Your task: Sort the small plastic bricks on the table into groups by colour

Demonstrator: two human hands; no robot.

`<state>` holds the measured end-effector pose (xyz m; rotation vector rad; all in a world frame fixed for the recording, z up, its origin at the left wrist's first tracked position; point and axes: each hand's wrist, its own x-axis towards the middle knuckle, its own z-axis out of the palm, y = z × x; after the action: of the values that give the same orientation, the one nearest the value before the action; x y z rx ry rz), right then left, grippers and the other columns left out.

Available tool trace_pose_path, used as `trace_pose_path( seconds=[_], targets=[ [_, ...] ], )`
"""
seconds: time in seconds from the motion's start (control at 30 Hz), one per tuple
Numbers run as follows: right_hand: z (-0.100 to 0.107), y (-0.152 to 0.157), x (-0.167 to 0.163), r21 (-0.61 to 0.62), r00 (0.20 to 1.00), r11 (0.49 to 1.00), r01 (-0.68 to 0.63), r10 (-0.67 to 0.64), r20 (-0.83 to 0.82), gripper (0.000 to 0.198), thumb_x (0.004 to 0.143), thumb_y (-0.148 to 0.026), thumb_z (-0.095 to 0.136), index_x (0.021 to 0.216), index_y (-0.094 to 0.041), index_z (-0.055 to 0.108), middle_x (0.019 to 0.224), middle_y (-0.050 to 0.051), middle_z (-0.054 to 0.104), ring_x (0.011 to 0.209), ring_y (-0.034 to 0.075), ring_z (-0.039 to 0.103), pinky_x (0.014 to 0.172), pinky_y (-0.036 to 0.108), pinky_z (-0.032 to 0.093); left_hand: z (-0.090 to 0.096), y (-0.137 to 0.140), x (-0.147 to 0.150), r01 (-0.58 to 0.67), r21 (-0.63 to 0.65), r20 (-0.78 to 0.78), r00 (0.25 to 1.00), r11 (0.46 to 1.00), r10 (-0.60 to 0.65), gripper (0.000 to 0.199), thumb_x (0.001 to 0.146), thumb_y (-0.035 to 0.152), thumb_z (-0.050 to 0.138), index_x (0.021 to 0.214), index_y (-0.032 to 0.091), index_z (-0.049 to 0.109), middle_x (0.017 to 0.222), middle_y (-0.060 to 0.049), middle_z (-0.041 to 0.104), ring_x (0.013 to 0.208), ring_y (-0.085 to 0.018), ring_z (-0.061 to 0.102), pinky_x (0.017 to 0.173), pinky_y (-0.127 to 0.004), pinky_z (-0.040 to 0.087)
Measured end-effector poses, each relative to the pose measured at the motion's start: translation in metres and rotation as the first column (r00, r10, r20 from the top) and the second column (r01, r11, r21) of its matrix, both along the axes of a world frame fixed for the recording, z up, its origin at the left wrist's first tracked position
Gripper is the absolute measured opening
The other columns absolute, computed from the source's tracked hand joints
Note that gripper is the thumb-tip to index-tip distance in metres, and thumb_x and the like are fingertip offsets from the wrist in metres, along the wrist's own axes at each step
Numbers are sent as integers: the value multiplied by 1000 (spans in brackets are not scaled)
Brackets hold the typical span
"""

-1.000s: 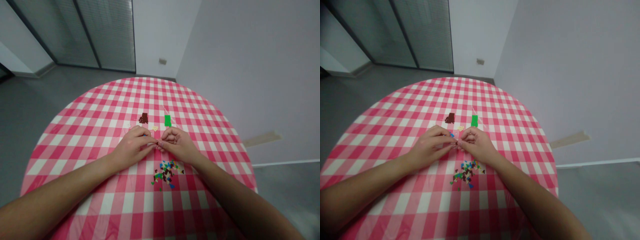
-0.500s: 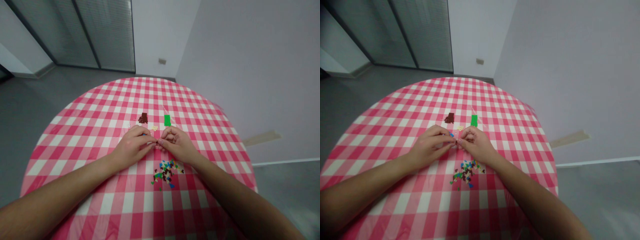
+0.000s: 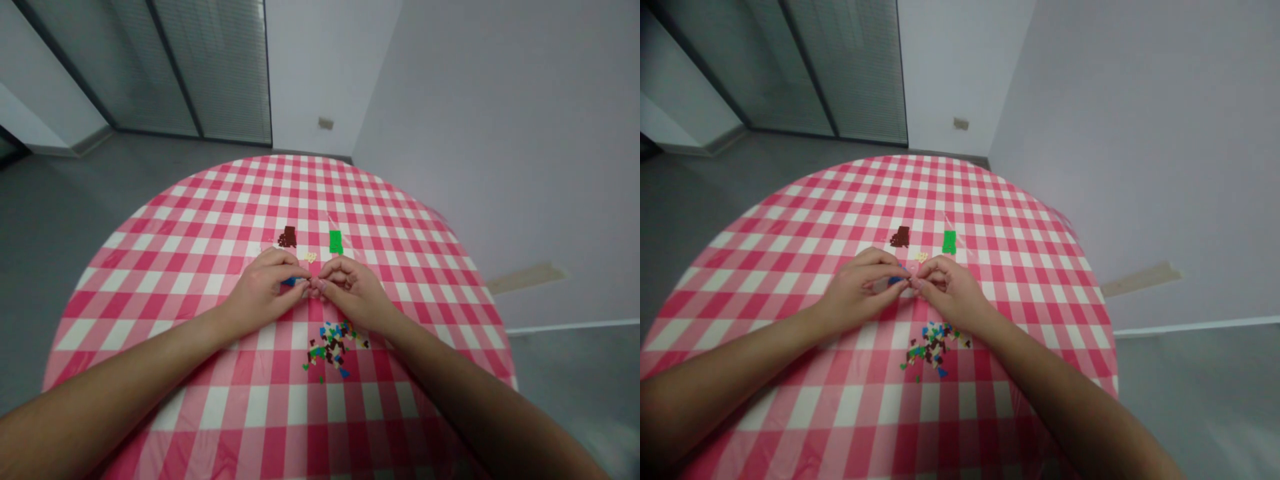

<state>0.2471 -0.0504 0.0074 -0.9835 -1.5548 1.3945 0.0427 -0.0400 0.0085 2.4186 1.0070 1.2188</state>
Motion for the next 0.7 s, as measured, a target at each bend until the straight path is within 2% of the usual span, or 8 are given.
trace_pose_path(
  seconds=[0.13, 0.27, 0.3, 0.4, 0.57, 0.7],
  targets=[
    [-3, 2, 0, -23, 998, 998, 63, -63, -5, 18, 86, -32, 69, 89, -22, 56, 77, 1, 70, 69, 14, 68, 63, 28, 53, -3, 27, -18, -215, -86, -23, 977, 973, 214, 16, 88, 26, 63, 89, 19, 78, 89, -7, 70, 87, -21, 65, 81, -36, 53],
    [-5, 2, 0, -46, 996, 996, 83, -83, -7, 18, 83, -30, 71, 91, -22, 57, 81, 2, 73, 67, 14, 68, 61, 28, 53, -12, 61, -40, -452, -220, -120, 892, 865, 436, 17, 82, 30, 64, 86, 23, 79, 90, -5, 74, 86, -24, 67, 81, -39, 54],
    [-6, 2, 0, -50, 996, 995, 87, -87, -6, 18, 83, -30, 70, 91, -22, 57, 82, 3, 73, 68, 14, 68, 62, 29, 53, -15, 67, -44, -479, -240, -149, 877, 844, 456, 18, 82, 30, 63, 86, 23, 79, 89, -4, 75, 86, -25, 67, 83, -39, 53],
    [-6, 1, 0, -59, 995, 993, 98, -97, 11, 15, 83, -28, 69, 91, -22, 59, 84, 3, 74, 69, 14, 68, 64, 29, 54, -21, 76, -48, -481, -259, -240, 872, 837, 427, 24, 81, 31, 60, 88, 22, 81, 90, -6, 77, 86, -26, 69, 86, -41, 52],
    [-4, 1, 1, -48, 996, 995, 92, -90, 26, 14, 82, -26, 69, 91, -21, 59, 83, 3, 73, 65, 13, 66, 59, 27, 52, -22, 74, -48, -506, -248, -329, 846, 826, 420, 38, 82, 31, 49, 99, 19, 81, 102, -10, 77, 95, -30, 68, 93, -44, 49],
    [-2, 1, 2, -49, 995, 994, 96, -94, 40, 14, 82, -27, 68, 92, -21, 59, 83, 3, 73, 63, 12, 65, 56, 27, 51, -20, 71, -50, -536, -253, -367, 824, 806, 432, 37, 82, 28, 46, 93, 23, 82, 102, -6, 77, 100, -30, 66, 95, -45, 48]
  ],
)
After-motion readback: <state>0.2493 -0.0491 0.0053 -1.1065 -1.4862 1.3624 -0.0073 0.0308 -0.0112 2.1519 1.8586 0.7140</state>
